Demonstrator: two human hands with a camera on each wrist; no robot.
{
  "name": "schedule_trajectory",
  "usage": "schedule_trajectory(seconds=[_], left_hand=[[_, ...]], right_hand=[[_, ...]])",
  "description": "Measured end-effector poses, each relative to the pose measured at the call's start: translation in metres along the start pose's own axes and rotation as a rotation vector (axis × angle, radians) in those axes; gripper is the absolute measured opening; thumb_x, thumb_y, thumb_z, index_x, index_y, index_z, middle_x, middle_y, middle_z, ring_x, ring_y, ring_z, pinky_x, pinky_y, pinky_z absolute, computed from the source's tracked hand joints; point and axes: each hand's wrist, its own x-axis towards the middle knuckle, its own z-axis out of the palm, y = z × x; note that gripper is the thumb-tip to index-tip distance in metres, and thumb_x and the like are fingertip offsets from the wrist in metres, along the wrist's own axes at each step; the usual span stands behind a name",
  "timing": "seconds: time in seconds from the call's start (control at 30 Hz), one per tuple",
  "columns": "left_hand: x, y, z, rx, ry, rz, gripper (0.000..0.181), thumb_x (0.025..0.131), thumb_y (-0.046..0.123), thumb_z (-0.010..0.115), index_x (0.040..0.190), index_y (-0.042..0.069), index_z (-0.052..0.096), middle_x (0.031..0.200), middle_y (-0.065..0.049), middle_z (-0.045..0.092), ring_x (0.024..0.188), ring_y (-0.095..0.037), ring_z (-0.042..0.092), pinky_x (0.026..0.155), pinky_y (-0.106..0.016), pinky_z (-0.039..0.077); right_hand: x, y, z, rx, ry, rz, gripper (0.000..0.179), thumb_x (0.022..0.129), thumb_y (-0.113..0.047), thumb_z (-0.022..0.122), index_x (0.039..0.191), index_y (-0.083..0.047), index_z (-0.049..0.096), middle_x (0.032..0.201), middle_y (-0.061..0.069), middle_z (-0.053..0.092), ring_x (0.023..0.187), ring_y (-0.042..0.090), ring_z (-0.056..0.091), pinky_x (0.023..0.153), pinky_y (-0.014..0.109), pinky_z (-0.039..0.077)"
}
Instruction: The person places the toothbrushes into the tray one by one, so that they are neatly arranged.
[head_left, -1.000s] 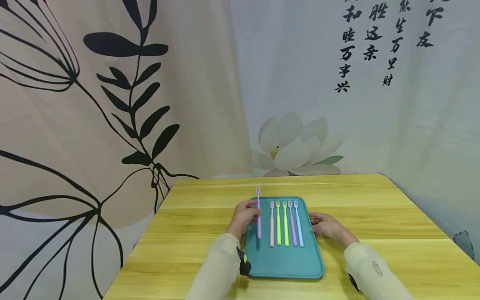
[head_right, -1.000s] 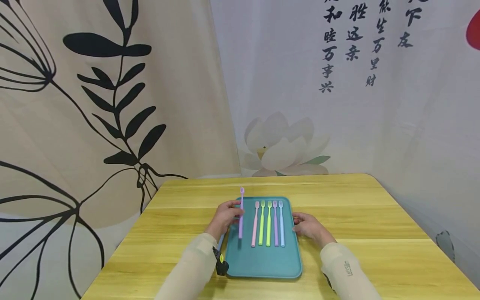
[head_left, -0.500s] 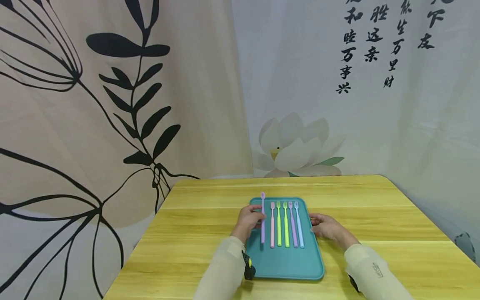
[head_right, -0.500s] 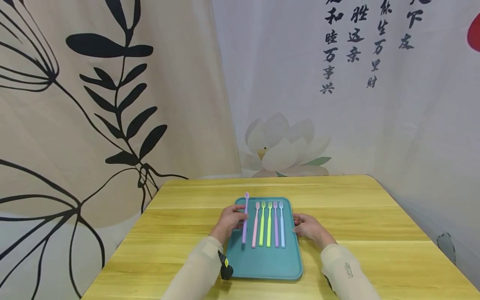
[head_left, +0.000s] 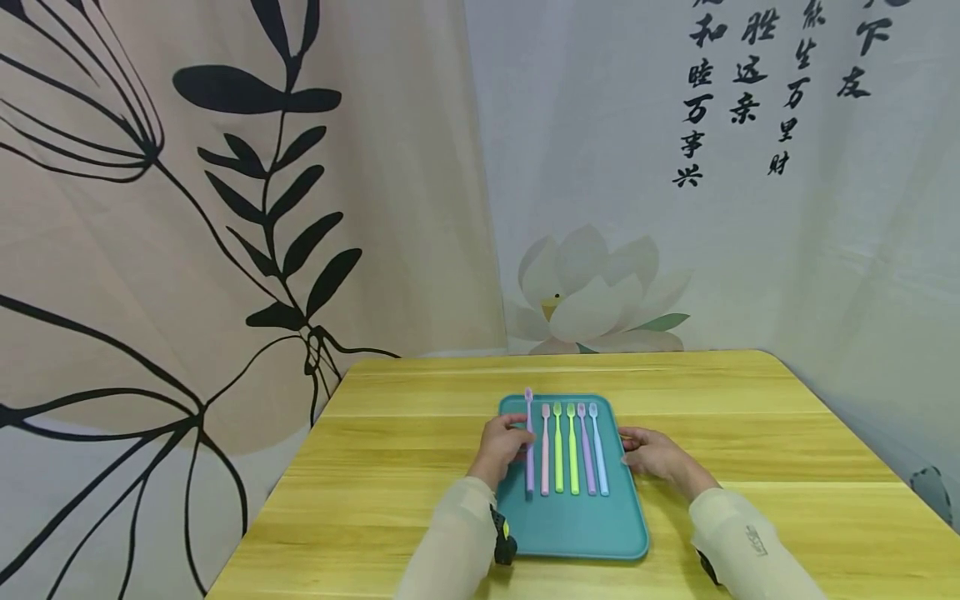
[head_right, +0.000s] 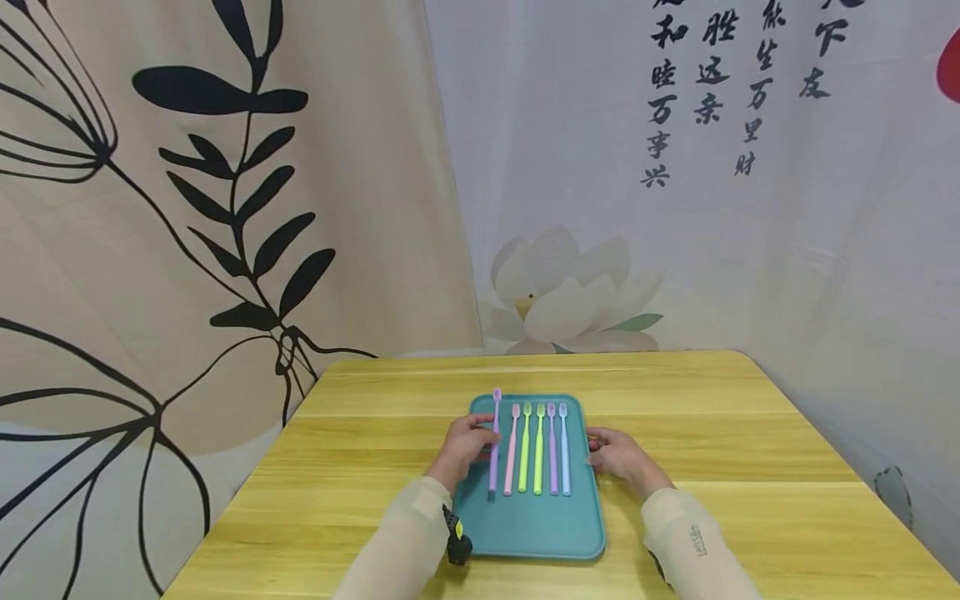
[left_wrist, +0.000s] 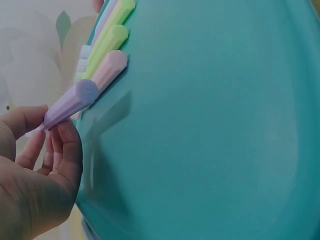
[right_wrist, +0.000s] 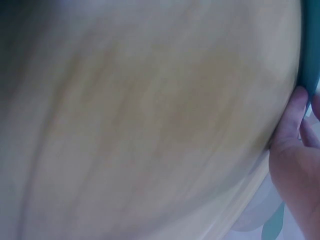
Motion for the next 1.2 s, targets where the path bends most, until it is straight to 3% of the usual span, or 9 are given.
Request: schedule_trajectory(seconds=[0.37, 0.83, 1.2], left_hand=[[0.000, -0.005, 0.002, 0.002, 0.015, 0.004, 0.039, 0.086, -0.003, 0.068, 0.124, -0.001, 0.065, 0.090, -0.010, 0.065, 0.075, -0.018, 0.062, 0.063, -0.031, 0.055], [0.004, -0.008, 0.010, 0.080, 0.085, -0.006, 0.037, 0.082, -0.004, 0.070, 0.119, 0.002, 0.069, 0.086, -0.008, 0.065, 0.067, -0.016, 0.060, 0.056, -0.027, 0.051], [0.005, -0.008, 0.016, 0.157, 0.150, -0.007, 0.041, 0.079, -0.002, 0.073, 0.120, 0.003, 0.070, 0.093, -0.009, 0.066, 0.079, -0.019, 0.063, 0.070, -0.034, 0.055]], right_hand=[[0.002, 0.001, 0.000, -0.031, 0.010, 0.009, 0.060, 0.090, 0.009, 0.059, 0.146, 0.012, 0.037, 0.123, 0.023, 0.051, 0.105, 0.029, 0.055, 0.086, 0.036, 0.054], [0.001, 0.001, 0.000, -0.026, 0.003, 0.004, 0.059, 0.090, 0.009, 0.059, 0.145, 0.013, 0.037, 0.122, 0.024, 0.051, 0.105, 0.029, 0.055, 0.085, 0.036, 0.054], [0.003, 0.003, 0.000, -0.044, 0.016, 0.010, 0.060, 0.090, 0.008, 0.059, 0.146, 0.010, 0.038, 0.121, 0.022, 0.052, 0.105, 0.028, 0.054, 0.085, 0.034, 0.053]])
